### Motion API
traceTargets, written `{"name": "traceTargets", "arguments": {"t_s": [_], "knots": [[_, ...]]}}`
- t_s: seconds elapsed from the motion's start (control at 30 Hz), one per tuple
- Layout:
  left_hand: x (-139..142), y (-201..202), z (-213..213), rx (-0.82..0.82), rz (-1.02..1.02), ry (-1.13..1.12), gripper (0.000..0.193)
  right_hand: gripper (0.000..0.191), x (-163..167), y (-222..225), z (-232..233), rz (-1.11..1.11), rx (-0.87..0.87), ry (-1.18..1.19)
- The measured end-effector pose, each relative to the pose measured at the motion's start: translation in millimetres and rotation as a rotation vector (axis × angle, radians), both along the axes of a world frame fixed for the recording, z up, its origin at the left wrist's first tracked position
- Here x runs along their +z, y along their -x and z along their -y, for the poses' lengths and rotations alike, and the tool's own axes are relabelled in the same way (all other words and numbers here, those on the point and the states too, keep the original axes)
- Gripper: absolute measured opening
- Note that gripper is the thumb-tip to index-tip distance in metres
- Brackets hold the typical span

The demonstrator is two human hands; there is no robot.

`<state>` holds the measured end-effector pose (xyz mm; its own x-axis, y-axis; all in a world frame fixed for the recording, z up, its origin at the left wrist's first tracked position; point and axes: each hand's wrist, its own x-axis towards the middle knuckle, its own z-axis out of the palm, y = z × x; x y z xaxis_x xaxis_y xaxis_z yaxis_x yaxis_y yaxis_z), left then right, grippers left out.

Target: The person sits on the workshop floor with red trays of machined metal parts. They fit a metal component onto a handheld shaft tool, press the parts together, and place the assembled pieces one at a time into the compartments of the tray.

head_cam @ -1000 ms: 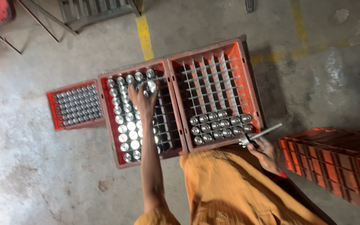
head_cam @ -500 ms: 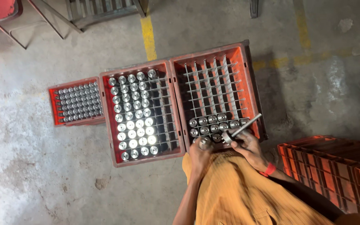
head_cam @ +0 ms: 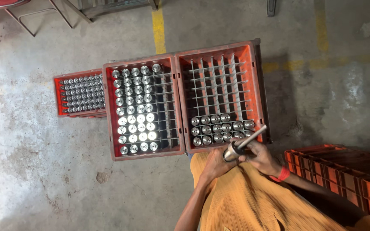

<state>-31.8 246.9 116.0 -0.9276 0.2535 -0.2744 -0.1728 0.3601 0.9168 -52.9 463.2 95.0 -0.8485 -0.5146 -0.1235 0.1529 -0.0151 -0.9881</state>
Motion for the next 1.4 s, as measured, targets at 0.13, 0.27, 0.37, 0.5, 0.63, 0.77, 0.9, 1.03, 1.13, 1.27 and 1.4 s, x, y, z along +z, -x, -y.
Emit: {"name": "traceTargets", "arguments": {"t_s": [0.13, 0.27, 0.37, 0.5, 0.63, 0.77, 0.9, 1.03, 1.13, 1.27, 1.4], "knots": [[-13.7, 16.6, -3.3, -0.051, 0.076, 0.059, 0.055, 0.041, -13.9, 8.9, -20.3, 0.033, -0.271, -0.009], [-43.6, 45.8, -15.0, 0.014, -0.169, 0.270, 0.052, 0.040, -19.3, 17.9, -59.1, 0.106, -0.578, -0.010], [-74.6, 69.6, -27.1, -0.031, -0.282, 0.403, 0.058, 0.037, -17.7, 16.8, -78.9, 0.056, -0.675, -0.005], [-104.1, 81.0, -37.1, -0.152, -0.671, 0.594, 0.077, 0.035, -18.1, 2.8, -80.5, 0.052, -0.737, 0.001], [-102.8, 86.4, -21.6, -0.034, -0.667, 0.373, 0.047, 0.036, -29.6, -19.2, -72.9, 0.116, -0.744, 0.001], [-81.7, 138.2, 44.5, 0.228, -0.689, 0.426, 0.038, 0.036, -49.2, -38.6, -69.6, 0.101, -0.670, -0.007], [-60.7, 213.1, 135.9, 0.457, -0.636, 0.690, 0.021, 0.039, -59.4, -51.3, -65.0, 0.150, -0.648, -0.046], [-49.2, 260.5, 189.9, 0.437, -0.432, 1.077, 0.061, 0.035, -57.2, -61.4, -52.3, 0.172, -0.641, -0.121], [-48.4, 272.8, 203.3, 0.443, -0.343, 1.105, 0.067, 0.037, -60.4, -68.3, -40.1, 0.179, -0.695, -0.099], [-54.0, 281.6, 202.2, 0.546, -0.360, 0.899, 0.057, 0.037, -78.5, -75.8, -30.9, 0.149, -0.693, -0.082], [-53.2, 267.0, 212.7, 0.430, -0.635, 0.927, 0.061, 0.040, -92.1, -87.4, -34.9, 0.181, -0.702, -0.141]]}}
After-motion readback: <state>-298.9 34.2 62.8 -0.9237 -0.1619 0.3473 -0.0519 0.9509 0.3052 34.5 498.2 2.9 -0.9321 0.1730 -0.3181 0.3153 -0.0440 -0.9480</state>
